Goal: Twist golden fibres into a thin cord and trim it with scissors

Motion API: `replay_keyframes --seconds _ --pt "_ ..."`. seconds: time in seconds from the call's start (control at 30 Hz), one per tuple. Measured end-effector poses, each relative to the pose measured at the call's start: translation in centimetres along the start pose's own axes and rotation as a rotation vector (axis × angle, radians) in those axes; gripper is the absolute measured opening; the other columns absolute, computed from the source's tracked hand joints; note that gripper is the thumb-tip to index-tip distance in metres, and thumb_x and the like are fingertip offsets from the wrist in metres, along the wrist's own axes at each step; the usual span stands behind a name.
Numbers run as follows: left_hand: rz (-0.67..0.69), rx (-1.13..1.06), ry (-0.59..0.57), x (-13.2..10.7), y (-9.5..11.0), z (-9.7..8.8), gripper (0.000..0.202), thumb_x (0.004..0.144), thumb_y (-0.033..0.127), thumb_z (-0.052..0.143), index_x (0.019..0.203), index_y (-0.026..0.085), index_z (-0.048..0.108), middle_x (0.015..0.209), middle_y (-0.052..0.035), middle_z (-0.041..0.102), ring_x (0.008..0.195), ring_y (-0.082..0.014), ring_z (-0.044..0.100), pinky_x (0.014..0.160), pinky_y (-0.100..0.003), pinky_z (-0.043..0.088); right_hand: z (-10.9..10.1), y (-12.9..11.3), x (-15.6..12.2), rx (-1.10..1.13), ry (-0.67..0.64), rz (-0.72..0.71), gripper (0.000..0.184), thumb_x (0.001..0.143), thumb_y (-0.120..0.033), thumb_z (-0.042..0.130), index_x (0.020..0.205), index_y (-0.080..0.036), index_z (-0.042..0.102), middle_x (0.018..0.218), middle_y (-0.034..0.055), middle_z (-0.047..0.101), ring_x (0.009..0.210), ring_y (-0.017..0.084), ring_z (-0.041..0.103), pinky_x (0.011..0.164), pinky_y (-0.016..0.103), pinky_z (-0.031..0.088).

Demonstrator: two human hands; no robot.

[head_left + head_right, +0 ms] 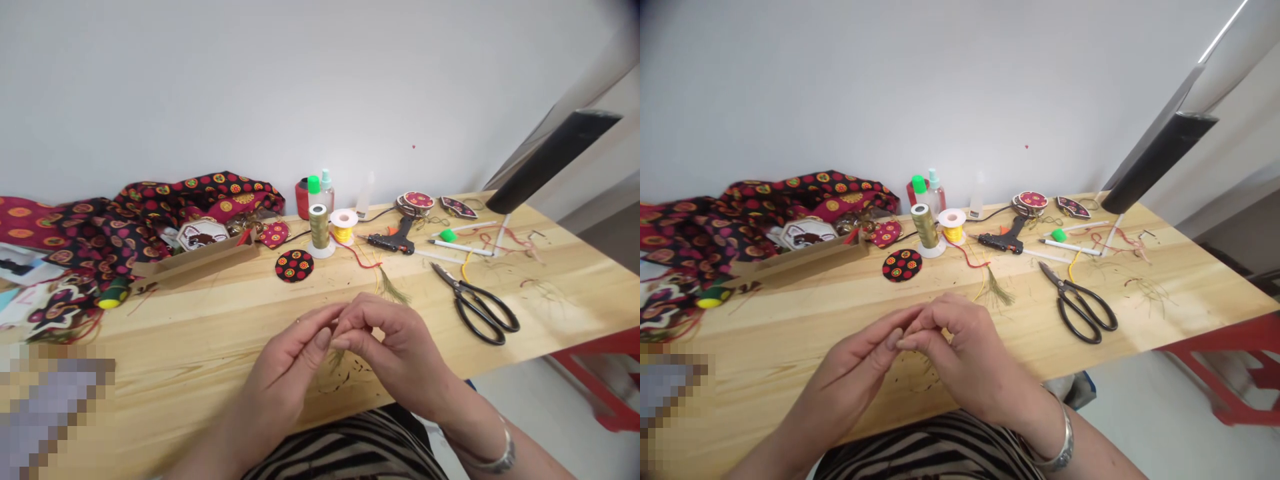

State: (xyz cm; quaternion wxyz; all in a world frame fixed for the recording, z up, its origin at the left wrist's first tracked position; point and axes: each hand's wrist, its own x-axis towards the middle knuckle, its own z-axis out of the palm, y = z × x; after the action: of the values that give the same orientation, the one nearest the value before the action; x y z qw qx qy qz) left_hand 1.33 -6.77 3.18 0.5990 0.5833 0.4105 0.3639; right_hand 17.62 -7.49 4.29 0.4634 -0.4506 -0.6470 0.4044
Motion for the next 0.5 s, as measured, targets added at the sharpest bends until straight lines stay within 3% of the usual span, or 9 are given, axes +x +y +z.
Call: replay_keyframes --seconds 0.1,0.2,0.33,0.5 --pt "-0.103 -0.054 -0.037 0.2 -0.7 0.4 0.028 0.088 0.033 0.05 0.111 0.029 0.066 0.076 0.0001 0.065 0.072 -0.0142 0.056 0.071 -0.025 0.046 0.0 0.3 -0.2 -0.034 0.021 -0.004 0.018 0.081 -0.014 0.062 0.063 -0.016 0.06 0.067 -0.0024 0.058 0.067 0.009 0.056 0.066 0.021 0.044" --pt "-0.159 0.028 -0.052 0.3 -0.8 0.2 0.027 0.087 0.035 0.052 0.104 0.026 0.069 0.069 0.0013 0.06 0.06 -0.0115 0.047 0.055 -0.022 0.04 0.0 0.8 -0.3 -0.083 0.042 -0.01 0.02 0.081 -0.012 0.061 0.061 -0.016 0.058 0.067 -0.0023 0.057 0.067 0.009 0.056 0.065 0.021 0.044" --pt "-0.19 0.116 -0.006 0.2 -0.8 0.1 0.023 0.083 0.036 0.055 0.097 0.026 0.072 0.067 0.0022 0.06 0.059 -0.0119 0.047 0.053 -0.021 0.039 0.2 1.3 -0.3 -0.137 0.062 -0.012 0.017 0.08 -0.013 0.063 0.063 -0.016 0.058 0.069 -0.0013 0.059 0.069 0.01 0.056 0.065 0.021 0.043" --pt "-0.108 0.209 0.18 0.0 -1.4 0.7 0.018 0.077 0.028 0.061 0.091 0.029 0.073 0.068 0.0034 0.066 0.063 -0.0139 0.056 0.061 -0.021 0.043 0.2 1.6 0.0 -0.161 0.09 0.01 0.016 0.079 -0.013 0.063 0.064 -0.016 0.058 0.068 -0.0007 0.059 0.069 0.011 0.056 0.065 0.022 0.042"
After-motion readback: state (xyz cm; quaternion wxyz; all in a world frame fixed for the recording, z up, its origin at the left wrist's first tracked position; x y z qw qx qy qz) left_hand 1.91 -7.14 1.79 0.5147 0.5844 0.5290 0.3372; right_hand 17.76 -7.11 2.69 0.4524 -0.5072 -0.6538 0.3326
